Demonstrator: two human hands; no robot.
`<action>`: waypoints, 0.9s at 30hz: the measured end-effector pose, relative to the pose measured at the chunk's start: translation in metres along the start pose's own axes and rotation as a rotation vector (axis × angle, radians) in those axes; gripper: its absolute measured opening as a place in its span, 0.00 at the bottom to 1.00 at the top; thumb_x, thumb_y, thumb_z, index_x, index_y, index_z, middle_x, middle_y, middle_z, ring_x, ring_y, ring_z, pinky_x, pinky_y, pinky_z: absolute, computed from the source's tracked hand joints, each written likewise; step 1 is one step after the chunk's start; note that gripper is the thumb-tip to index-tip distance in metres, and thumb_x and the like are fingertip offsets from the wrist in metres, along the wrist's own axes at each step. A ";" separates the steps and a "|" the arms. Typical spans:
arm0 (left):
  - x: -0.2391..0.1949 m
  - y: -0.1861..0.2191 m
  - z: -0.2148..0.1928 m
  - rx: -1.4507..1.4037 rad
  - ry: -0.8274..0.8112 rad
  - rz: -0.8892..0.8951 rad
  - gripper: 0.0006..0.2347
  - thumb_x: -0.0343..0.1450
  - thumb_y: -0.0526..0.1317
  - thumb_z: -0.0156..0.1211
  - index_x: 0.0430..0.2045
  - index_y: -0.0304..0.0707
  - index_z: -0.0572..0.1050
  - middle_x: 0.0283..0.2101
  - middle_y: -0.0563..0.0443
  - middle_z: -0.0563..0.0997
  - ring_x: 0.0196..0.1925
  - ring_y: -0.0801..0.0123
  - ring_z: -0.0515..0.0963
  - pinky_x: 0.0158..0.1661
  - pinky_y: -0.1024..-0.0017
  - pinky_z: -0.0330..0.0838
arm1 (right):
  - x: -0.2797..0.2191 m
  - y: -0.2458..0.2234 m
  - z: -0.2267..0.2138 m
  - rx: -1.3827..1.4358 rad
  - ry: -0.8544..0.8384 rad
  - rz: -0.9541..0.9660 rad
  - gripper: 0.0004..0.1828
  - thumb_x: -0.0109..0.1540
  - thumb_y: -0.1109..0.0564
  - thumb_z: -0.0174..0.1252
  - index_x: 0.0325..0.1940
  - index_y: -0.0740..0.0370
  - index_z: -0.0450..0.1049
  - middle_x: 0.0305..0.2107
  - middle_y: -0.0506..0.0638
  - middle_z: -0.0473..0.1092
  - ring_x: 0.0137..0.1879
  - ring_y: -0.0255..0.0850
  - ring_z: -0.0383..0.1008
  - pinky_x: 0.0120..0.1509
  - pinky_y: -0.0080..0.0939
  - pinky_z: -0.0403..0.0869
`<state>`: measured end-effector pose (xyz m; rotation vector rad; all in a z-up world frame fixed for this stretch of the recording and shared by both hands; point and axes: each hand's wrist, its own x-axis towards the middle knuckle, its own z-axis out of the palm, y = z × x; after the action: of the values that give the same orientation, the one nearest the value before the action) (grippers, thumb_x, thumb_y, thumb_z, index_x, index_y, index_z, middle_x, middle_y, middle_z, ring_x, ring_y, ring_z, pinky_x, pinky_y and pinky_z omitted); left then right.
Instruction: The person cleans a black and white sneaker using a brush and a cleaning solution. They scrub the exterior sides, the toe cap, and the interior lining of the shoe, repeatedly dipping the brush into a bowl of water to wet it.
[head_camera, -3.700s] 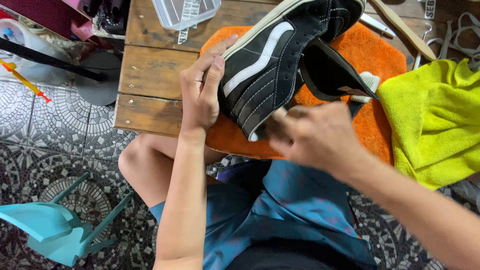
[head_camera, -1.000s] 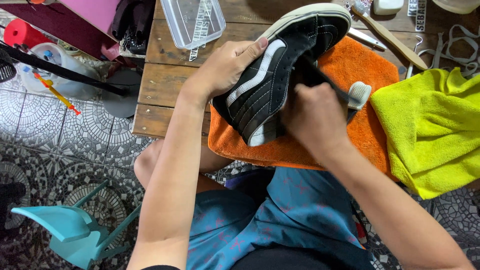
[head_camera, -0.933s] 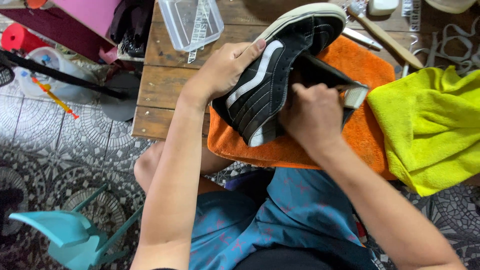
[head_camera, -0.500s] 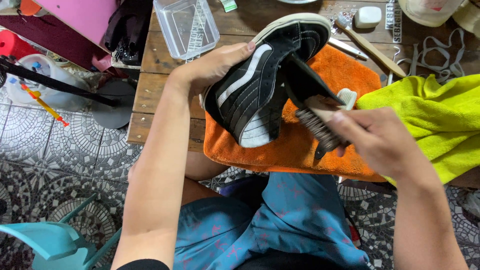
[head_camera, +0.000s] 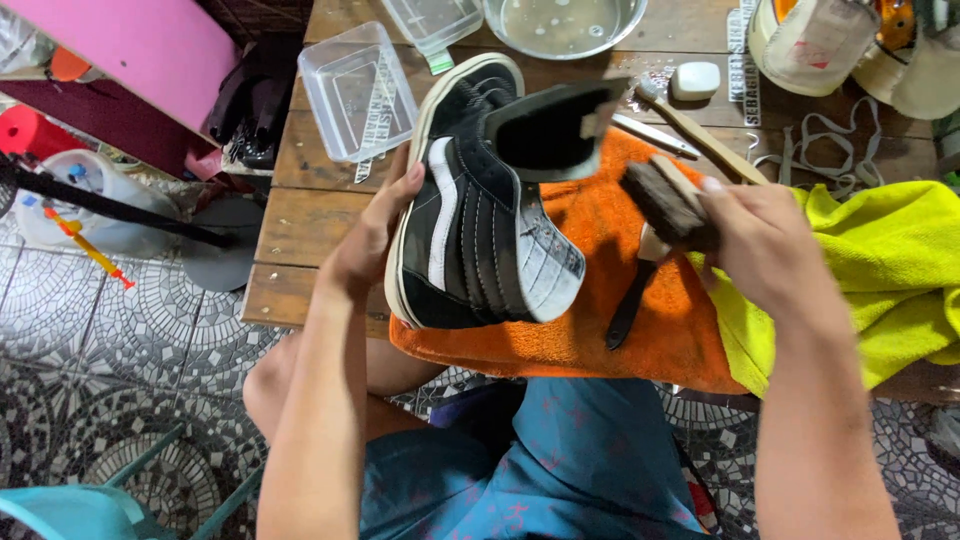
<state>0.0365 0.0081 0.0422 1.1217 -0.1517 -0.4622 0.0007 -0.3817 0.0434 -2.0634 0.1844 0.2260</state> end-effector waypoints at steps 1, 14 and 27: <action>0.002 -0.008 -0.004 0.061 0.003 0.085 0.29 0.80 0.48 0.54 0.79 0.41 0.60 0.77 0.41 0.72 0.76 0.59 0.73 0.78 0.62 0.66 | 0.017 0.013 0.007 -0.159 0.042 -0.045 0.29 0.83 0.45 0.45 0.32 0.63 0.67 0.25 0.54 0.66 0.25 0.44 0.60 0.27 0.50 0.59; 0.003 -0.040 -0.014 0.431 0.073 0.430 0.32 0.79 0.54 0.54 0.78 0.36 0.60 0.76 0.42 0.70 0.77 0.57 0.70 0.77 0.54 0.63 | 0.051 -0.016 -0.009 -0.714 0.260 -0.036 0.20 0.79 0.36 0.65 0.45 0.49 0.90 0.23 0.53 0.80 0.29 0.49 0.75 0.34 0.56 0.72; -0.004 -0.006 0.014 0.791 0.344 0.156 0.36 0.74 0.60 0.52 0.76 0.38 0.60 0.68 0.42 0.84 0.69 0.56 0.84 0.69 0.55 0.72 | 0.102 0.008 -0.020 -0.634 0.176 -0.153 0.19 0.66 0.45 0.79 0.57 0.54 0.90 0.47 0.55 0.83 0.42 0.46 0.81 0.55 0.49 0.75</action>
<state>0.0264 -0.0038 0.0437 1.9287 -0.1191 -0.0461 0.0999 -0.4064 0.0216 -2.7170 0.0620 0.0018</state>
